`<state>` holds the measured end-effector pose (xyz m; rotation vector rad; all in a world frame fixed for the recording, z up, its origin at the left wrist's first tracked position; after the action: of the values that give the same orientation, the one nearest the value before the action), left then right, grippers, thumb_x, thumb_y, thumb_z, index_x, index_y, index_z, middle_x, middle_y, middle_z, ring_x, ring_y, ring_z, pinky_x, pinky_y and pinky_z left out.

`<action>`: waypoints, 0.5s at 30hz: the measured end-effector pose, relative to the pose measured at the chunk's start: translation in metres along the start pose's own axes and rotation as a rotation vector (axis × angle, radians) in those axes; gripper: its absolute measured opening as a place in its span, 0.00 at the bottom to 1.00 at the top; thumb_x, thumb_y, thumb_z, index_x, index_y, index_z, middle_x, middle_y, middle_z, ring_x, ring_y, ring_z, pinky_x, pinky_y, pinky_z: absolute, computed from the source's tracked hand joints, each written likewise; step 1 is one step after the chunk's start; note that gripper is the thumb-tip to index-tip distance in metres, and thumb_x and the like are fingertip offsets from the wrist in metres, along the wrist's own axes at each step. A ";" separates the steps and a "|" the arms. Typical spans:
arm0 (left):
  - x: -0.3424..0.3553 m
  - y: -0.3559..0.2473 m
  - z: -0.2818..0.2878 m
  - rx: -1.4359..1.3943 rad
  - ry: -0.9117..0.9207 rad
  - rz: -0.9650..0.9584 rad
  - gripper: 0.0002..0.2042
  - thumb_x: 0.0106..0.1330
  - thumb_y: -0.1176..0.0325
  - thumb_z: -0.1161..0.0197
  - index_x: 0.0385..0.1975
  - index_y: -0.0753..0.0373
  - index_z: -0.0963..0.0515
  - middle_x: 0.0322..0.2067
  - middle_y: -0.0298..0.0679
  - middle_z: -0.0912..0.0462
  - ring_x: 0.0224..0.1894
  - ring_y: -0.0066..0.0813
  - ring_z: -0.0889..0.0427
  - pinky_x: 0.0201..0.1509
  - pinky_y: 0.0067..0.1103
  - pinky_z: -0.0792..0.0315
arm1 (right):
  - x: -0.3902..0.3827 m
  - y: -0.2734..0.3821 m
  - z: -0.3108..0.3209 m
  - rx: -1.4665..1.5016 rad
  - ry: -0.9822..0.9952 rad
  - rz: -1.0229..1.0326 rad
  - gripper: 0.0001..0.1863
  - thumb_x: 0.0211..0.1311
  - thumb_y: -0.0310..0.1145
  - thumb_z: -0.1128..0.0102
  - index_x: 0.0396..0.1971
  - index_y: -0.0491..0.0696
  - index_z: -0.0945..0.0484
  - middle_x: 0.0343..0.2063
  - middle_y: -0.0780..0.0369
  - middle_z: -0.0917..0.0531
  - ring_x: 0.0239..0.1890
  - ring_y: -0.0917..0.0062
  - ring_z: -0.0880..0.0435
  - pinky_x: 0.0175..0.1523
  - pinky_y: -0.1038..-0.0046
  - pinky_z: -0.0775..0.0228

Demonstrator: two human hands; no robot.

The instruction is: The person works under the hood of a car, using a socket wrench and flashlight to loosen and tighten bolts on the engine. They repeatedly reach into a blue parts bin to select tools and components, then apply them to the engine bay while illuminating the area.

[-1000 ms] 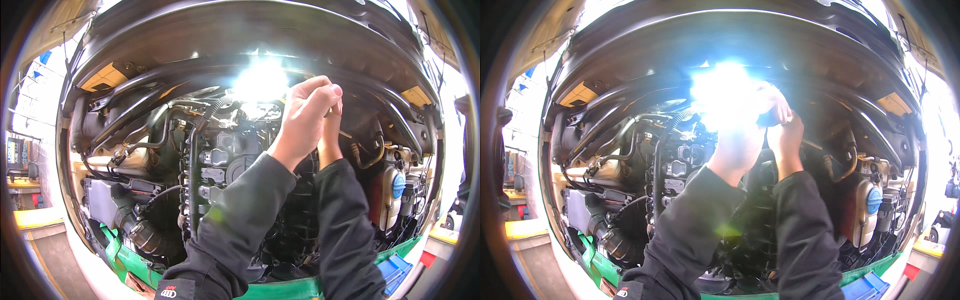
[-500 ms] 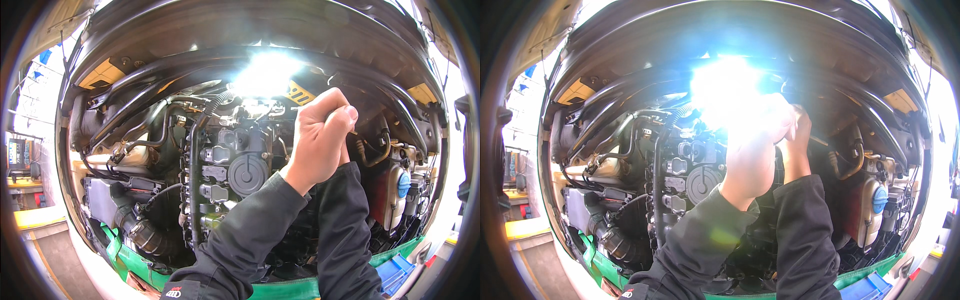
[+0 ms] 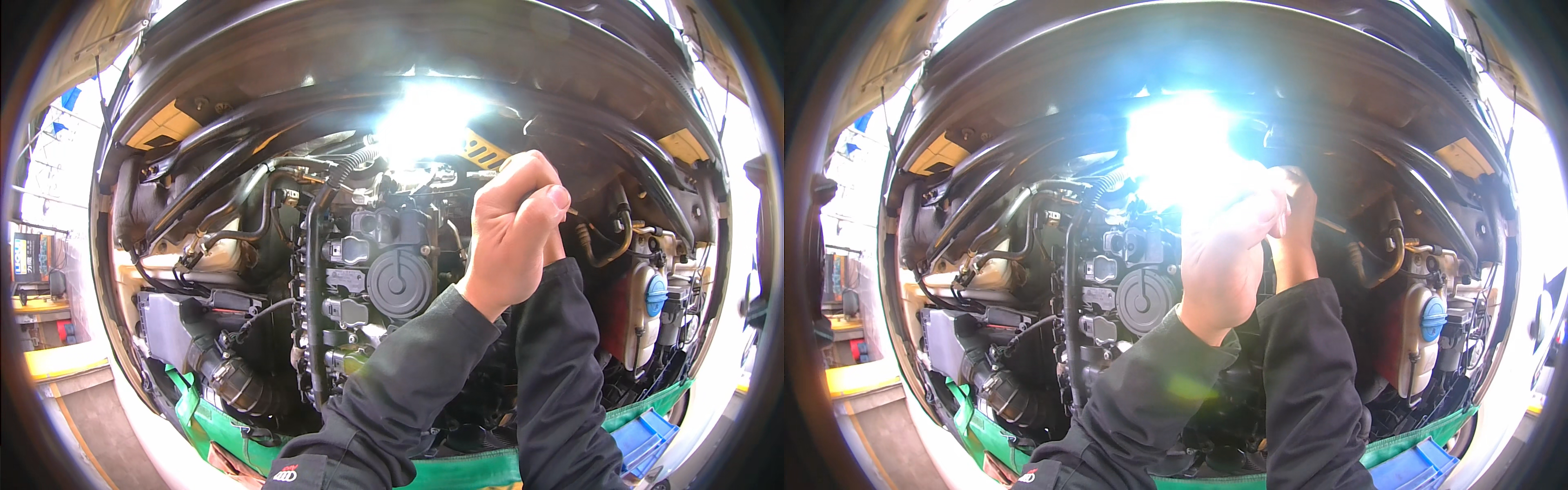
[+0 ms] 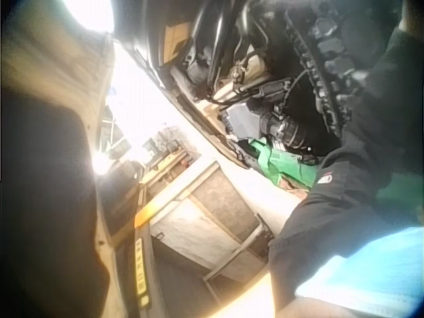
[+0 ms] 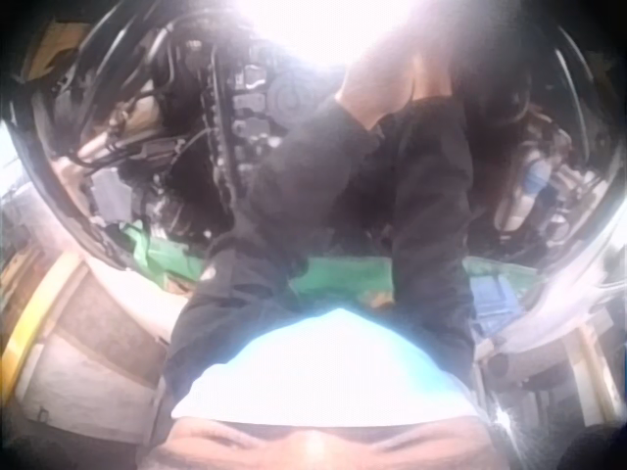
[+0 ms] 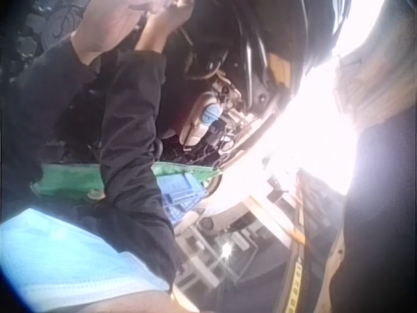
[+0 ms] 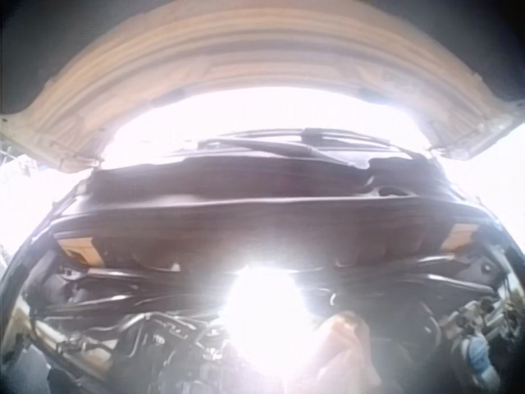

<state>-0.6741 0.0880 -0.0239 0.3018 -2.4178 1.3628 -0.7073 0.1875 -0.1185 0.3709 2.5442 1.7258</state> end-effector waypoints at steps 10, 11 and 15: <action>0.001 -0.002 0.003 -0.159 0.046 0.088 0.08 0.64 0.71 0.43 0.24 0.66 0.29 0.26 0.37 0.28 0.34 0.29 0.31 0.44 0.26 0.35 | -0.008 0.011 -0.004 0.053 0.104 -0.028 0.13 0.77 0.37 0.59 0.27 0.56 0.39 0.26 0.70 0.41 0.29 0.81 0.38 0.39 0.78 0.40; -0.001 -0.003 0.004 -0.183 0.031 0.125 0.08 0.63 0.71 0.43 0.24 0.66 0.29 0.26 0.37 0.28 0.34 0.29 0.31 0.44 0.25 0.35 | -0.008 0.012 -0.004 0.060 0.114 -0.030 0.13 0.77 0.37 0.59 0.27 0.56 0.40 0.26 0.70 0.41 0.29 0.81 0.38 0.39 0.78 0.40; -0.005 -0.003 0.004 -0.192 0.037 0.130 0.08 0.63 0.70 0.42 0.24 0.67 0.28 0.26 0.37 0.28 0.34 0.29 0.31 0.43 0.25 0.36 | -0.012 0.016 -0.005 0.063 0.154 -0.044 0.13 0.77 0.37 0.59 0.27 0.56 0.40 0.26 0.70 0.41 0.28 0.81 0.38 0.38 0.78 0.41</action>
<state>-0.6695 0.0830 -0.0255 0.0705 -2.5512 1.1640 -0.6940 0.1857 -0.1029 0.1897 2.6962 1.7256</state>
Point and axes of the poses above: each hand's wrist, its own x-axis towards the middle knuckle, its own z-axis out of the back of the hand, y = z × x, the point moved 2 cm from there along x, towards the middle knuckle
